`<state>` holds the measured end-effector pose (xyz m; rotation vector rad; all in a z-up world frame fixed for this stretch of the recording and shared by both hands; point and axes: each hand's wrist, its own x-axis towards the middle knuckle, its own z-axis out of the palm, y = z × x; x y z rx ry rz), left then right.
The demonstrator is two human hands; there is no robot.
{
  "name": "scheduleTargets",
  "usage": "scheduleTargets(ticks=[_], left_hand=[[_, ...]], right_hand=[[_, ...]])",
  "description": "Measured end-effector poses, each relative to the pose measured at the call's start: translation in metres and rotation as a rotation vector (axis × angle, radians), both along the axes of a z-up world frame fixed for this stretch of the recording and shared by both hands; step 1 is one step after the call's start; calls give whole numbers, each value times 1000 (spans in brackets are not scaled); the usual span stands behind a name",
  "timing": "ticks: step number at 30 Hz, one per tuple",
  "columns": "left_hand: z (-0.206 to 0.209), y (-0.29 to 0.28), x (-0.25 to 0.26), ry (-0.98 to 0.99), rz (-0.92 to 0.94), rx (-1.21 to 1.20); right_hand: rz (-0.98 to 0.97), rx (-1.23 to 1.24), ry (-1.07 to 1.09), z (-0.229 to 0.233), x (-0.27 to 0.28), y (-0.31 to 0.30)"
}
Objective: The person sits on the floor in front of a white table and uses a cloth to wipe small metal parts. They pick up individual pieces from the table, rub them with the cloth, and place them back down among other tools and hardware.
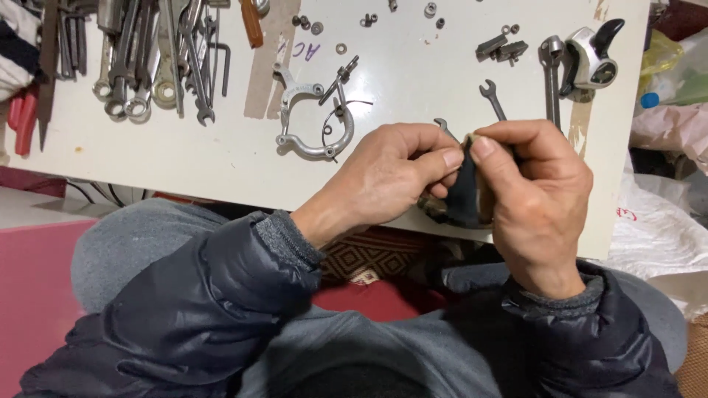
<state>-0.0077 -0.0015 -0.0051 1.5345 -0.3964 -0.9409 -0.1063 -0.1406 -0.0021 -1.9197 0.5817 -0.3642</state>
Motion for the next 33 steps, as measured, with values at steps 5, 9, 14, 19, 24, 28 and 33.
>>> scheduleTargets(ticks=[5, 9, 14, 19, 24, 28, 33], left_hand=[[15, -2, 9, 173, 35, 58], [11, -9, 16, 177, 116, 169], [-11, -18, 21, -81, 83, 289], [-27, -33, 23, -417, 38, 320], [-49, -57, 46, -872, 28, 255], [-59, -84, 74, -946, 36, 343], [-83, -118, 106, -1056, 53, 488]], right_hand=[[-31, 69, -222, 2, -1, -21], [-135, 118, -336, 10, -14, -48], [-218, 161, -279, 11, -41, -99], [-303, 333, -287, 4, -53, -132], [-205, 28, -372, 28, -47, -107], [-265, -7, -378, 36, -45, -95], [-329, 73, -395, 45, -44, -89]])
